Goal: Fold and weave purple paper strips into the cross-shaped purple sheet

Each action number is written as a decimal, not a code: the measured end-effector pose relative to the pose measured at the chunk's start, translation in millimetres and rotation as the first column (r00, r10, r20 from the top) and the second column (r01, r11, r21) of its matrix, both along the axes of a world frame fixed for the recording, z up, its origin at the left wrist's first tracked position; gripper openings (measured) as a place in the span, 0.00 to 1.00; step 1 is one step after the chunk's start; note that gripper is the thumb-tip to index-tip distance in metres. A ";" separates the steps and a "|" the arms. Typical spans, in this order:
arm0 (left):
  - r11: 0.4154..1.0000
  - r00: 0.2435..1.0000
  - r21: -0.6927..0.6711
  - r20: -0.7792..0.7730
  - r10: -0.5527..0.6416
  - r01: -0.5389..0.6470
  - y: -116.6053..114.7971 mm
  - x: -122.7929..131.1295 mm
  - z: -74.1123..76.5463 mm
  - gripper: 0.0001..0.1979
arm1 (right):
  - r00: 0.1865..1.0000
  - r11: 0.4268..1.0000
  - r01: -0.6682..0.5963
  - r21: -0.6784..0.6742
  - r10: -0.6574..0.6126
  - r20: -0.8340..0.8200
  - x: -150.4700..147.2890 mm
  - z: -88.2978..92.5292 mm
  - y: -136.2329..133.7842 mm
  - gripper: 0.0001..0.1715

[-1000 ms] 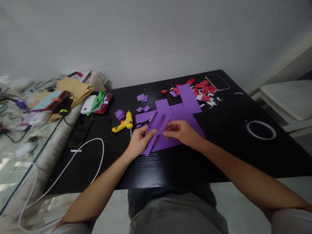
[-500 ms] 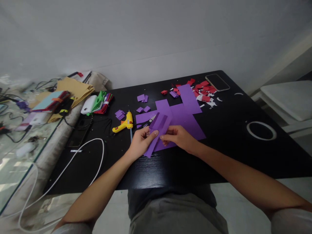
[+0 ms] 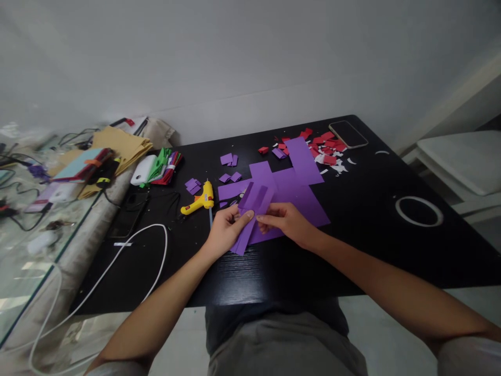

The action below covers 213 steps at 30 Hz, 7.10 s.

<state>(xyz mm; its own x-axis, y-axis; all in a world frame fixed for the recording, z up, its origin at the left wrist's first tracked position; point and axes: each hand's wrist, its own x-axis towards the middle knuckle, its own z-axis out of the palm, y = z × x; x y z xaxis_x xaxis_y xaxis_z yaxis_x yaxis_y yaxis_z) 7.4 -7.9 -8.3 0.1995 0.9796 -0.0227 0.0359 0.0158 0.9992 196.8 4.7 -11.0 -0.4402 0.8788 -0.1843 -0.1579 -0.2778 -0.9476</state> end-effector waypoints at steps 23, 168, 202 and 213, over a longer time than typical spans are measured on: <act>0.999 0.998 -0.032 0.064 -0.027 0.029 0.4 1.2 2.3 0.17 | 0.997 0.992 0.040 0.123 -0.048 0.062 1.4 1.6 -1.8 0.16; 0.995 0.991 0.091 -0.129 -0.036 0.048 0.7 -2.3 -15.8 0.20 | 0.988 0.986 -0.018 0.168 -0.009 0.156 6.8 -4.7 9.4 0.19; 0.999 0.992 0.049 -0.123 -0.014 0.020 -0.3 -1.0 -12.6 0.19 | 0.990 0.990 -0.031 0.141 0.012 0.137 6.7 -3.9 8.4 0.15; 0.997 0.993 0.077 -0.115 -0.016 0.025 1.6 -4.1 -19.9 0.15 | 0.990 0.989 -0.030 0.145 0.009 0.138 6.7 -7.1 9.0 0.14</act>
